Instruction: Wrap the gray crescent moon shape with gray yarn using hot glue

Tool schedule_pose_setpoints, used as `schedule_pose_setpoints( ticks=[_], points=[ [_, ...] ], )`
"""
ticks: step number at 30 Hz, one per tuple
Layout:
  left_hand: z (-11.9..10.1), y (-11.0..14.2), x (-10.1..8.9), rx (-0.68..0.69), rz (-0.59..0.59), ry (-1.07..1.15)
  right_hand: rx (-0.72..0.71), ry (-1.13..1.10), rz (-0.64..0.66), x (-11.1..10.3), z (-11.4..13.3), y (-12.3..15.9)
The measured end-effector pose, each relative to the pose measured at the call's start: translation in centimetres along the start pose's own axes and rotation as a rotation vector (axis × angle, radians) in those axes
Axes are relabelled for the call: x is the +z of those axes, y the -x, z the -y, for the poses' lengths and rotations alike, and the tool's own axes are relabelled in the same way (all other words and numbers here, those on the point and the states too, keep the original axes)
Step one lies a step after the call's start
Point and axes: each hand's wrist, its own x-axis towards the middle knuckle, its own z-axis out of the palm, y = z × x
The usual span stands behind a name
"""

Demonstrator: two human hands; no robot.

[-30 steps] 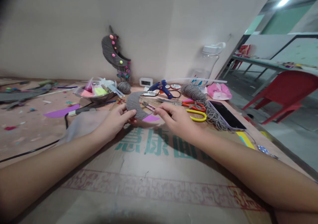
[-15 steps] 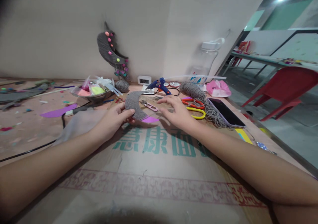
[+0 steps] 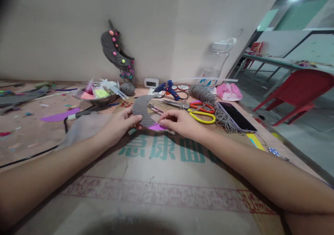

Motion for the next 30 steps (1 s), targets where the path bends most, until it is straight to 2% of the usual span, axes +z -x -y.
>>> schedule_pose_setpoints(
  ticks=[4, 10, 16, 23, 27, 30],
  points=[
    [0.2, 0.0, -0.1, -0.002, 0.051, -0.010, -0.025, 0.049, 0.004, 0.0, -0.5, -0.1],
    [0.2, 0.0, -0.1, -0.004, 0.090, -0.016, 0.028, -0.038, -0.009, 0.5, -0.6, -0.1],
    [0.1, 0.0, 0.0, -0.012, 0.095, -0.008, -0.002, -0.048, -0.025, 0.6, -0.7, 0.0],
    [0.4, 0.1, 0.2, -0.010, 0.090, -0.029, -0.047, -0.049, 0.020, 0.7, 0.3, 0.2],
    [0.9, 0.3, 0.4, 0.000, 0.145, -0.031, -0.020, -0.043, 0.071, 1.1, 0.7, 0.0],
    [1.1, 0.7, 0.5, 0.019, 0.123, -0.039, -0.001, -0.062, 0.067, 1.4, 0.9, 0.1]
  ],
)
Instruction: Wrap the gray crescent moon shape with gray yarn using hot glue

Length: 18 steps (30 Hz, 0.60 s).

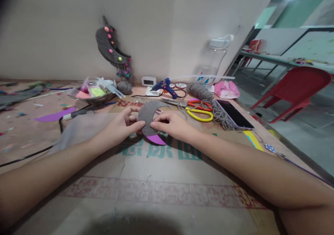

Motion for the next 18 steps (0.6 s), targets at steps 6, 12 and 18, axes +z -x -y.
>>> schedule_pose_setpoints(
  ticks=[6, 12, 18],
  points=[
    [-0.4, 1.1, 0.2, 0.194, 0.067, -0.222, 0.036, -0.099, -0.070, 0.2, -0.2, 0.4],
    [-0.6, 1.4, 0.2, 0.241, 0.076, -0.455, 0.004, -0.047, -0.042, 0.1, -0.1, 0.4],
    [-0.7, 1.5, 0.3, 0.190, 0.042, -0.493, 0.038, -0.006, -0.034, 0.0, 0.2, 0.4]
  ],
)
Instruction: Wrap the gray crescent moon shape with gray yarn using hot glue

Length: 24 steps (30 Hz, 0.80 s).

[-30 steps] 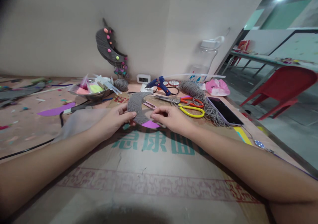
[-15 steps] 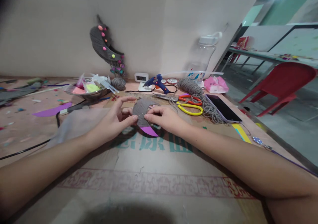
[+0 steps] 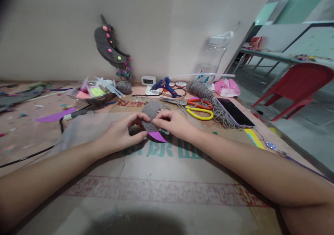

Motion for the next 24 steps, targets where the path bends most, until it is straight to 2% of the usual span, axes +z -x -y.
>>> schedule_pose_setpoints(
  ticks=[15, 24],
  points=[
    [0.12, -0.21, 0.04, 0.067, -0.039, -0.057, 0.005, -0.026, 0.006, -0.03, -0.09, -0.07],
    [-0.35, 0.09, -0.65, 0.077, 0.038, -0.013, -0.005, -0.069, 0.015, 0.03, -0.50, -0.09]
  ],
)
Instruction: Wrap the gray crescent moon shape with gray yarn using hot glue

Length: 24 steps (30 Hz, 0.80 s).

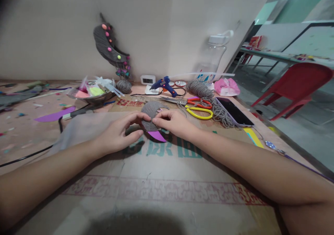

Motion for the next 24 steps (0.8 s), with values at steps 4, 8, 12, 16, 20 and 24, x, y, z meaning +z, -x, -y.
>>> schedule_pose_setpoints(
  ticks=[4, 8, 12, 16, 20, 24],
  points=[
    [0.0, 0.0, 0.2, 0.008, -0.029, -0.086, 0.011, 0.038, 0.001, -0.1, 0.2, 0.1],
    [0.1, -0.2, 0.3, 0.002, -0.025, -0.098, 0.025, 0.072, 0.009, -0.1, 0.5, 0.1],
    [0.1, -0.3, 0.3, -0.006, -0.019, -0.061, 0.020, 0.069, 0.004, -0.1, 0.5, 0.1],
    [0.3, -0.3, 0.4, -0.053, -0.024, 0.038, 0.004, 0.048, 0.005, -0.1, 0.3, 0.0],
    [0.9, -0.6, 0.5, -0.083, -0.156, 0.266, -0.042, 0.028, -0.003, -0.1, 0.0, -0.2],
    [1.3, -1.1, 0.4, -0.193, -0.186, 0.256, -0.101, 0.115, -0.007, 0.2, 0.1, -0.2]
  ],
)
